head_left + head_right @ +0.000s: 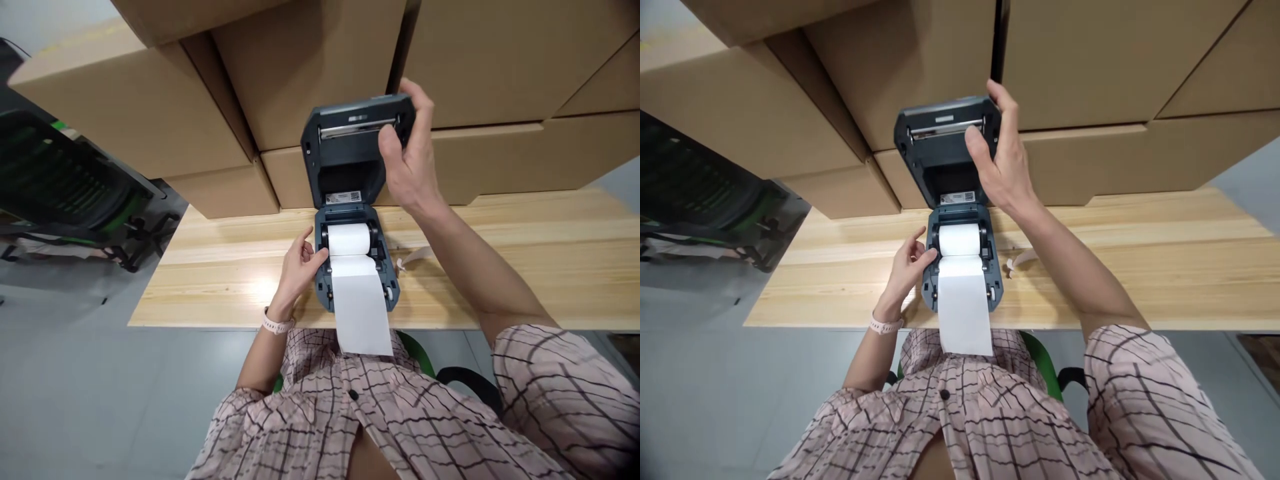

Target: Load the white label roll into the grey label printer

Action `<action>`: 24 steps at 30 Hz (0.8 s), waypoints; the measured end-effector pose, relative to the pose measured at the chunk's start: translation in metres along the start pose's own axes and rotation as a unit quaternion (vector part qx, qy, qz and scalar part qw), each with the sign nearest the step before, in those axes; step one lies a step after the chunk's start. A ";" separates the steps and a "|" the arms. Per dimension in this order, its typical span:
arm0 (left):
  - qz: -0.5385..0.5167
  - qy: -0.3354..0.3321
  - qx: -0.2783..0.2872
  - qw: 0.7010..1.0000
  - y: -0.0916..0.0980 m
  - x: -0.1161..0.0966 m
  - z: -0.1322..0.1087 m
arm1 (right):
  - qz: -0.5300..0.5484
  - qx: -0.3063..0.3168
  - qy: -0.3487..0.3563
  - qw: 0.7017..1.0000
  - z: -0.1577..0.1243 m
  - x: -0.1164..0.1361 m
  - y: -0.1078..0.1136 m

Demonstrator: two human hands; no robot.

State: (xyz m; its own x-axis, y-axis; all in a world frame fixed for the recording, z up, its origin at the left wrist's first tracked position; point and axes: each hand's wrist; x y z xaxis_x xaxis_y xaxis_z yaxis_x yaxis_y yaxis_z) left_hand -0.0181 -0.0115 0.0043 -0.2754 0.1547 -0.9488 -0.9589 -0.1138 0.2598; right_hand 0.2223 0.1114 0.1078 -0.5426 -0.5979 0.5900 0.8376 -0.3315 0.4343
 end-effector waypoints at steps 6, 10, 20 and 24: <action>0.008 0.018 0.044 0.999 0.000 -0.004 0.007 | -0.022 0.015 -0.005 1.000 0.034 -0.020 -0.010; 0.002 0.039 0.066 0.997 0.001 -0.006 0.008 | -0.053 -0.060 0.070 0.994 0.010 -0.010 -0.006; 0.131 0.036 0.125 0.983 0.003 -0.027 0.010 | -0.109 0.432 0.052 0.894 -0.054 0.008 -0.008; 0.259 -0.006 0.177 0.949 0.007 -0.042 0.015 | -0.169 0.548 0.014 0.819 -0.039 0.013 -0.018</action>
State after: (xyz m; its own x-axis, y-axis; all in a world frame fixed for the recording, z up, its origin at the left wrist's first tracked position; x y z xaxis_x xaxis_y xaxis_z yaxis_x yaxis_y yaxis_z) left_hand -0.0147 -0.0045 0.0485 -0.7154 0.1801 -0.6751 -0.6562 0.1584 0.7377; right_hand 0.2029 0.0811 0.0807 -0.7169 -0.6287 0.3013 0.0706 0.3646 0.9285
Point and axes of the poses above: each hand's wrist, its own z-axis towards the middle knuckle, its own y-axis out of the back of the hand, x = y × z, and after that the axes turned 5 degrees about -y, right-handed
